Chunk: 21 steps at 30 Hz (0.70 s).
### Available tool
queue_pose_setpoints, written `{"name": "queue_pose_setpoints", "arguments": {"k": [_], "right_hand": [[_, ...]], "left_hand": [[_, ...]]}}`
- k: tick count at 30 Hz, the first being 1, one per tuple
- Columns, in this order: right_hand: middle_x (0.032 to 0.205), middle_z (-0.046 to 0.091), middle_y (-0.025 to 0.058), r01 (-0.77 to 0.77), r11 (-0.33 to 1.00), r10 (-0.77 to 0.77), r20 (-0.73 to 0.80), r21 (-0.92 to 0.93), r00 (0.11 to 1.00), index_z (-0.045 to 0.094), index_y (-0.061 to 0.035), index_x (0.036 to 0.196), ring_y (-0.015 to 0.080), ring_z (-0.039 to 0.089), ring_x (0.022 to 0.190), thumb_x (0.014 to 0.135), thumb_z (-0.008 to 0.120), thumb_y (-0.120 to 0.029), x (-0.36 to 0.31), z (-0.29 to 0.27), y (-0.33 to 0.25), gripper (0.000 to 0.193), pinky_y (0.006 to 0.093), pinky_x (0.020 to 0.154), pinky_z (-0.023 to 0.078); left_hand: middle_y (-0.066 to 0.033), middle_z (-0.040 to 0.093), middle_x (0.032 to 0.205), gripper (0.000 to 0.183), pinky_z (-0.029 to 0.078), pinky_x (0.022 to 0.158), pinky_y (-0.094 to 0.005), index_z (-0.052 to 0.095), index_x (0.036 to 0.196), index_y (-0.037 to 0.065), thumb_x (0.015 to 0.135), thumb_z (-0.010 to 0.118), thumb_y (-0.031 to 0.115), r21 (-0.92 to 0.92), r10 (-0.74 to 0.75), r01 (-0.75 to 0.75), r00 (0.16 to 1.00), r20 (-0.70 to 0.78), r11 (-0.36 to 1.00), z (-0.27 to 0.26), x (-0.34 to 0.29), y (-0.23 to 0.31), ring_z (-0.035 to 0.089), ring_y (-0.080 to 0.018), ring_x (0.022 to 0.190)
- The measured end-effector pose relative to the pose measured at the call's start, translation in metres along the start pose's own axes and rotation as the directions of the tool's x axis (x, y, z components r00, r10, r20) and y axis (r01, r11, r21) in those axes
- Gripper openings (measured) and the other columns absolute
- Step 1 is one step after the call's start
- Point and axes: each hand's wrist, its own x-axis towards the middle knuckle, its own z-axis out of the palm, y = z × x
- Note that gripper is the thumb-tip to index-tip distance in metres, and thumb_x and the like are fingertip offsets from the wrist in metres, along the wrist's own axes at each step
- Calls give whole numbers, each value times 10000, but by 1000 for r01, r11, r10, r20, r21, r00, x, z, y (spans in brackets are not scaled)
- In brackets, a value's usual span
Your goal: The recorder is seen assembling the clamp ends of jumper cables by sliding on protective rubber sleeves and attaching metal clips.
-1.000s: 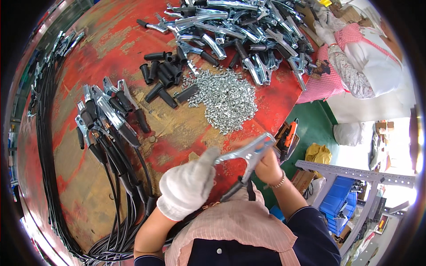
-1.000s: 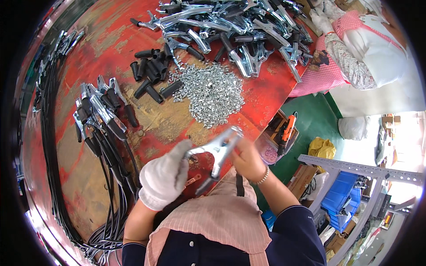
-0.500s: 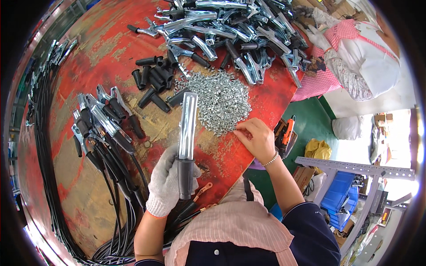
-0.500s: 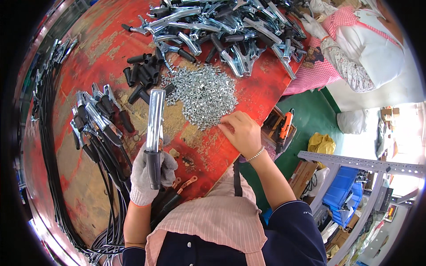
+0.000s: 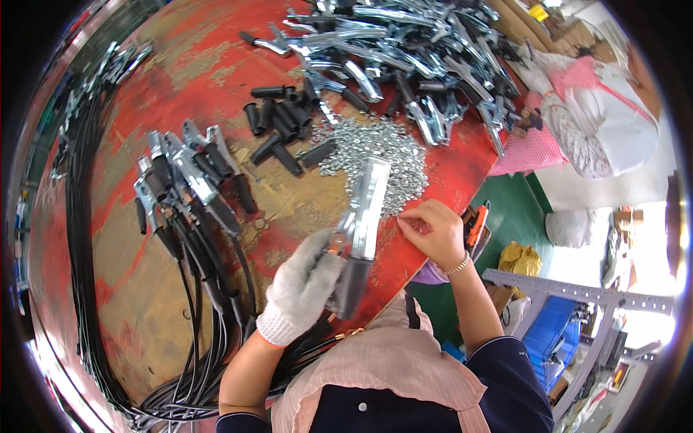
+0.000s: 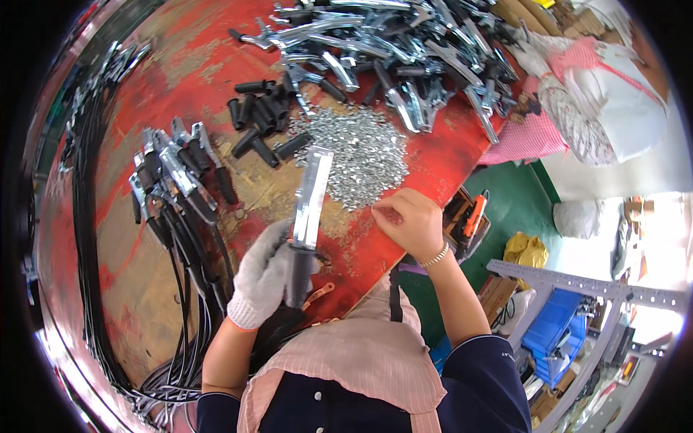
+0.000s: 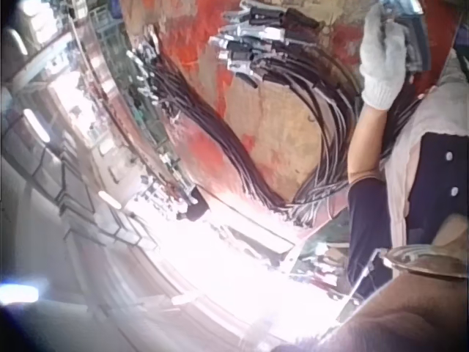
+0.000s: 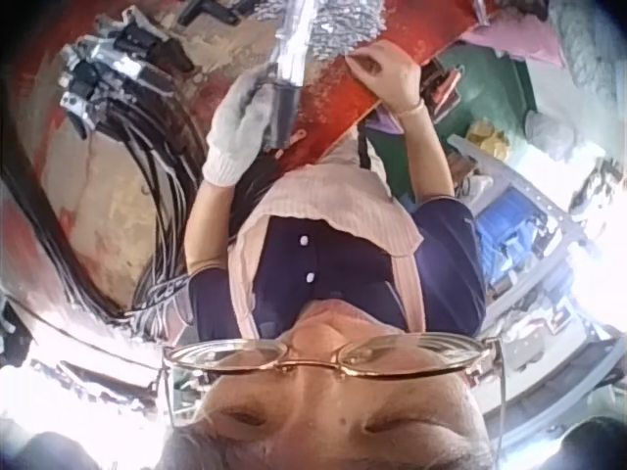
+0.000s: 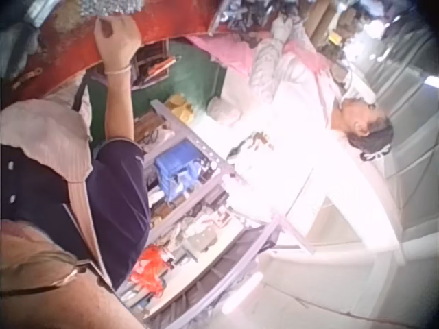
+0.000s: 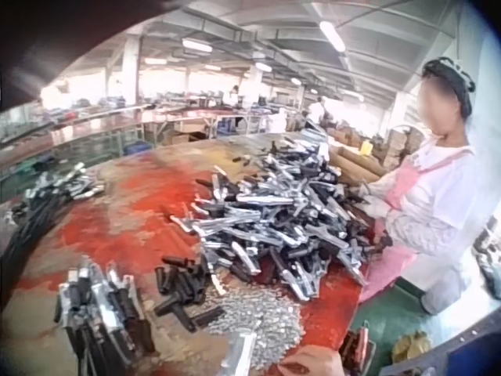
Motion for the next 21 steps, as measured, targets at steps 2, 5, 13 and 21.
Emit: {"name": "queue_pose_setpoints", "arguments": {"k": [2, 5, 13, 21], "right_hand": [[775, 648, 58, 22, 990, -19, -23, 137, 1000, 715, -96, 829, 213, 636, 694, 695, 790, -77, 4, -5, -29, 156, 329, 595, 516], [792, 655, 66, 306, 935, -289, -112, 179, 951, 713, -86, 847, 217, 627, 672, 653, 813, -58, 13, -3, -65, 220, 333, 588, 505], [755, 628, 28, 456, 885, -444, -129, 96, 887, 717, -110, 875, 216, 594, 606, 635, 831, -62, 30, 14, -87, 270, 330, 519, 454], [729, 605, 39, 422, 905, -414, -122, 51, 902, 712, -113, 855, 229, 592, 605, 631, 834, -58, 28, 15, -93, 261, 336, 520, 458]], "left_hand": [[-75, 648, 988, 355, 553, 610, -263, 458, 1343, 0, 1007, 428, 112, -26, -9, 10, 999, 38, 1000, 2, -5, 15, 663, -138, 766], [-68, 652, 949, 365, 536, 682, -251, 477, 1335, -5, 987, 445, 102, -101, -123, 128, 991, 57, 987, 5, -7, 25, 650, -115, 809], [-91, 664, 904, 357, 520, 704, -261, 524, 1287, -16, 950, 500, 98, 96, 69, -64, 996, -48, 993, 3, -9, 23, 642, -111, 813], [-81, 654, 859, 360, 523, 670, -269, 511, 1303, -9, 959, 492, 99, 49, 37, -35, 999, -36, 998, 3, -9, 20, 630, -107, 743]]}}
